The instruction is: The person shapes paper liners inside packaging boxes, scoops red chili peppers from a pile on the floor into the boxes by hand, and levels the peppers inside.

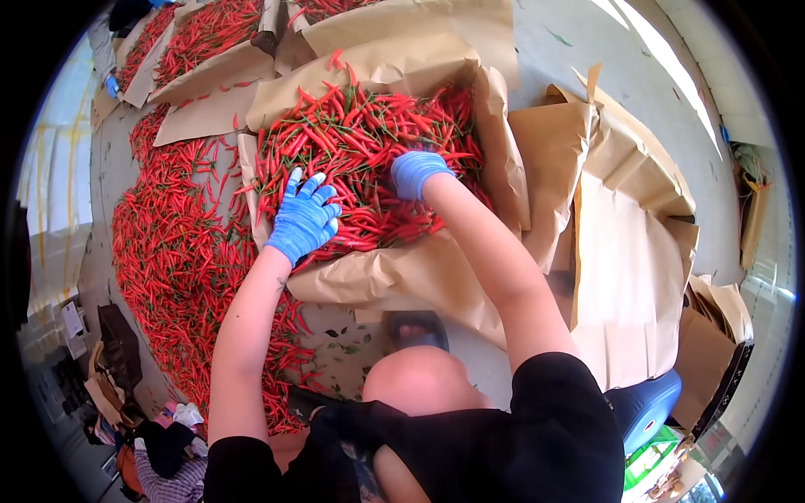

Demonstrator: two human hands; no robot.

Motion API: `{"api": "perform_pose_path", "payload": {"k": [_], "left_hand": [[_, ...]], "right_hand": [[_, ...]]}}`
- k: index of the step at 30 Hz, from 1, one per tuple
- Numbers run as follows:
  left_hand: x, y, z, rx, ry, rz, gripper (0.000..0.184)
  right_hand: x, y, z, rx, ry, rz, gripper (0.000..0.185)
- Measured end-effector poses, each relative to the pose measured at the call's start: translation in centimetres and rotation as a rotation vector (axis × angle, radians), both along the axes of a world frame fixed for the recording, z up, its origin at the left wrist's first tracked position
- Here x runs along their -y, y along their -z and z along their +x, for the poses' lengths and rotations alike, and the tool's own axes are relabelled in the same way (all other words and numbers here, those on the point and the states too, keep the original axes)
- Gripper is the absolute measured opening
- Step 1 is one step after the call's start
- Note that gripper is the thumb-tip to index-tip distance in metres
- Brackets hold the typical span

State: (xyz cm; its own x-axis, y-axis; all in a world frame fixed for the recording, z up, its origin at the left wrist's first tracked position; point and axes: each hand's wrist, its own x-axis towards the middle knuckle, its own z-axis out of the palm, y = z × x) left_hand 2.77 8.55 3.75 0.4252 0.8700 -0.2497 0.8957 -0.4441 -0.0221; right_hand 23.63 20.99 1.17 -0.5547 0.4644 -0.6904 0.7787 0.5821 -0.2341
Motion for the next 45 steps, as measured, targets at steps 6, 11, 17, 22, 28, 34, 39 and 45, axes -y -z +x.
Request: {"api": "perform_pose_path", "payload": {"k": [6, 11, 17, 22, 28, 34, 39, 45], "left_hand": [[1.4, 0.3, -0.2, 0.012, -0.029, 0.044, 0.022], [0.3, 1.7, 3.0, 0.241, -0.214, 0.366, 0.022], [-2.5, 2.8, 6.8, 0.29, -0.5, -0.125, 0.02], [-2.9, 3.2, 6.9, 0.208, -0.578, -0.241, 0.024], [-2.9, 4.6, 6.9, 0.125, -0.464, -0.149, 0.025], [-3.0, 5.3, 6.6, -0.052, -0.062, -0.003, 0.017], [-1.9, 4.7, 4.6, 0.012, -0.099, 0.171, 0.016], [2.2, -2.3, 1.2, 0.752, -0.42, 0.37, 0.011]], "right_hand": [[2.7, 1.4, 1.4, -0.383, 0.278, 0.048, 0.03], [4.3, 2.3, 0.5, -0.539, 0.37, 0.318, 0.023], [3.4, 2.7, 0.0, -0.384, 0.352, 0.395, 0.02], [3.3, 3.2, 1.5, -0.599, 0.218, 0.358, 0.021], [2.7, 1.4, -0.2, -0.376, 0.053, 0.321, 0.024], [2.0, 0.7, -0.8, -0.256, -0.24, 0.386, 0.021], [3.2, 2.9, -0.2, -0.4, -0.182, 0.547, 0.016], [1.7, 3.9, 0.8, -0.707, 0.332, 0.293, 0.016]]}}
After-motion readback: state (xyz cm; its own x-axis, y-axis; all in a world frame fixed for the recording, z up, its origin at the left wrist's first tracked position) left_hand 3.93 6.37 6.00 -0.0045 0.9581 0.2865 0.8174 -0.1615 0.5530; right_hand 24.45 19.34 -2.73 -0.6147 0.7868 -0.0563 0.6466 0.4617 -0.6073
